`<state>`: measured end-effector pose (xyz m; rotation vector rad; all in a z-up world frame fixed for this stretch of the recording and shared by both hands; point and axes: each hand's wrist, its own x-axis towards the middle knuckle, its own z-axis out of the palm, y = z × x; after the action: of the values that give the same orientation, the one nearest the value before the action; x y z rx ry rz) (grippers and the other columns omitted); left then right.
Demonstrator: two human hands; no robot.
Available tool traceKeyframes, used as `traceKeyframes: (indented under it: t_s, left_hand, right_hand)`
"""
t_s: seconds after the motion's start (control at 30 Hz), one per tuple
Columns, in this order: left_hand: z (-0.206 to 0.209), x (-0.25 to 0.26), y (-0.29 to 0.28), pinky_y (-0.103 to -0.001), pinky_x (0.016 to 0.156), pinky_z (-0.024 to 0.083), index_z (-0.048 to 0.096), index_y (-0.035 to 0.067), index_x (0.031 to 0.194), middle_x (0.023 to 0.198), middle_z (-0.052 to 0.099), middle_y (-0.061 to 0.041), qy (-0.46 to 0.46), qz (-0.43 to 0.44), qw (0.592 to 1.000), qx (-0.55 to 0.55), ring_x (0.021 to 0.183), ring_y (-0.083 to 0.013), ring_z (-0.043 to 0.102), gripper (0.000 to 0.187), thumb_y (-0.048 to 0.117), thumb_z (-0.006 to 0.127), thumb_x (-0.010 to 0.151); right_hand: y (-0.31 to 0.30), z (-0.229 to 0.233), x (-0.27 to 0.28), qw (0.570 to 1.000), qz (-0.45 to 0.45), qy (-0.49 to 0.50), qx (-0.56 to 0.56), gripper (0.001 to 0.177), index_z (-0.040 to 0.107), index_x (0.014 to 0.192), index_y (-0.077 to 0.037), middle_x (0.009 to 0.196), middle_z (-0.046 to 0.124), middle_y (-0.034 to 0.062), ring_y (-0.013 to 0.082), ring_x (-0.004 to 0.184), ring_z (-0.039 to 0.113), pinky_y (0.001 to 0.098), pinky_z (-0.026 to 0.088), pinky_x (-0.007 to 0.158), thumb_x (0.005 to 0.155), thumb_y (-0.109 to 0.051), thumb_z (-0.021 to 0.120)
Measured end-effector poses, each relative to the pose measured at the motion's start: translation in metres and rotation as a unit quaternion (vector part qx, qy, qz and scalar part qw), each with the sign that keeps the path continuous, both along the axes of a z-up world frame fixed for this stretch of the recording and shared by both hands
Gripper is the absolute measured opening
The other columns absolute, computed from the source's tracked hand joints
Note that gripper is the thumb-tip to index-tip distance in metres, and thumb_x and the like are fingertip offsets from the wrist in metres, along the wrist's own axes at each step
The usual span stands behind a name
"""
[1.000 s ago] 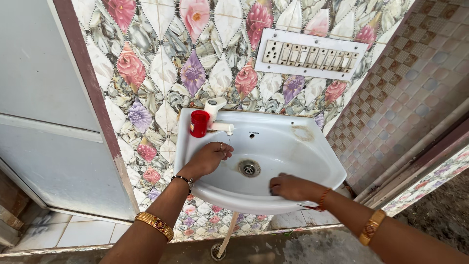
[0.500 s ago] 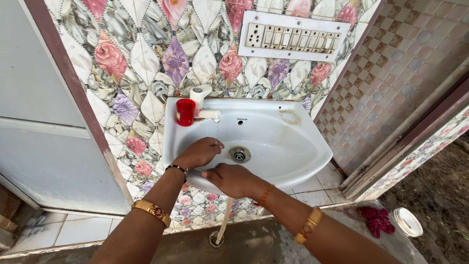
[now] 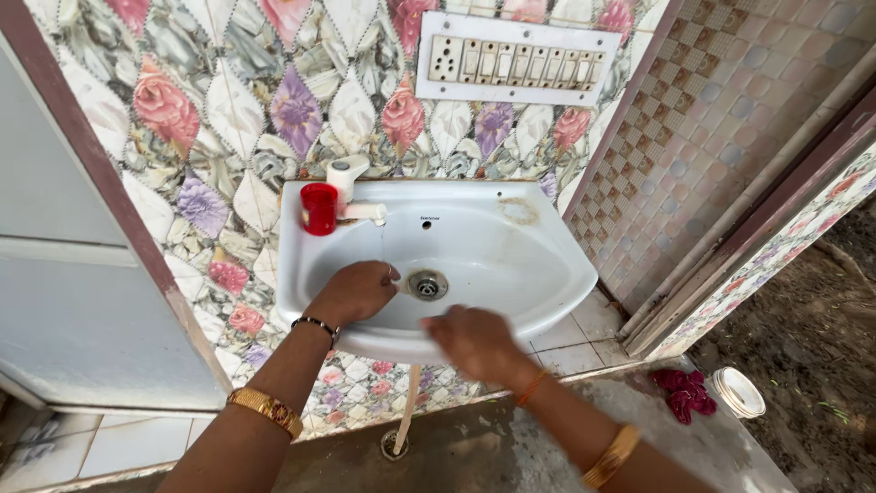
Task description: The person cleans a bathroom sink by hand using a small piece of cloth, wiping the basin, the faucet, and the tiled backsplash area.
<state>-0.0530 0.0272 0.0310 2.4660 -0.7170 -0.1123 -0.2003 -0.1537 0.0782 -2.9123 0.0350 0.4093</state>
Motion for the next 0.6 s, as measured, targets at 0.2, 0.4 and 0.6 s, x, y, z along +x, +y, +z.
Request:
traceKeyframes:
  t_s: [0.2, 0.4, 0.6]
  left_hand:
    - [0.001, -0.012, -0.004, -0.041, 0.095, 0.053, 0.072, 0.012, 0.12, 0.11, 0.075, -0.01, -0.009, -0.018, 0.999, 0.028, 0.106, -0.0288, 0.069, 0.037, 0.035, 0.06, 0.092]
    - [0.011, -0.037, -0.023, -0.045, 0.094, 0.05, 0.073, 0.008, 0.108, 0.105, 0.073, -0.014, 0.061, -0.051, 0.995, 0.054, 0.103, -0.0318, 0.068, 0.045, 0.048, 0.054, 0.097]
    - [0.012, -0.058, -0.056, -0.045, 0.095, 0.049, 0.071, 0.007, 0.108, 0.11, 0.07, -0.015, 0.136, -0.096, 0.983, 0.079, 0.104, -0.0339, 0.066, 0.061, 0.06, 0.044, 0.096]
  right_hand:
    - [0.04, -0.02, -0.047, 0.879, 0.205, -0.428, 0.045, 0.043, 0.06, 0.132, 0.001, 0.128, 0.061, 0.0216, 0.0334, 0.109, 0.06, 0.0479, 0.046, 0.095, 0.1, -0.027, 0.052]
    - [-0.098, -0.029, -0.051, 0.859, 0.204, -0.467, 0.053, 0.036, 0.066, 0.126, -0.007, 0.135, 0.062, 0.0153, 0.0328, 0.124, 0.056, 0.0488, 0.041, 0.109, 0.099, -0.025, 0.05]
    - [-0.157, -0.022, -0.034, 0.859, 0.115, -0.493, 0.077, 0.028, 0.071, 0.119, -0.009, 0.126, 0.068, 0.0126, 0.0304, 0.126, 0.058, 0.0474, 0.039, 0.111, 0.101, -0.019, 0.051]
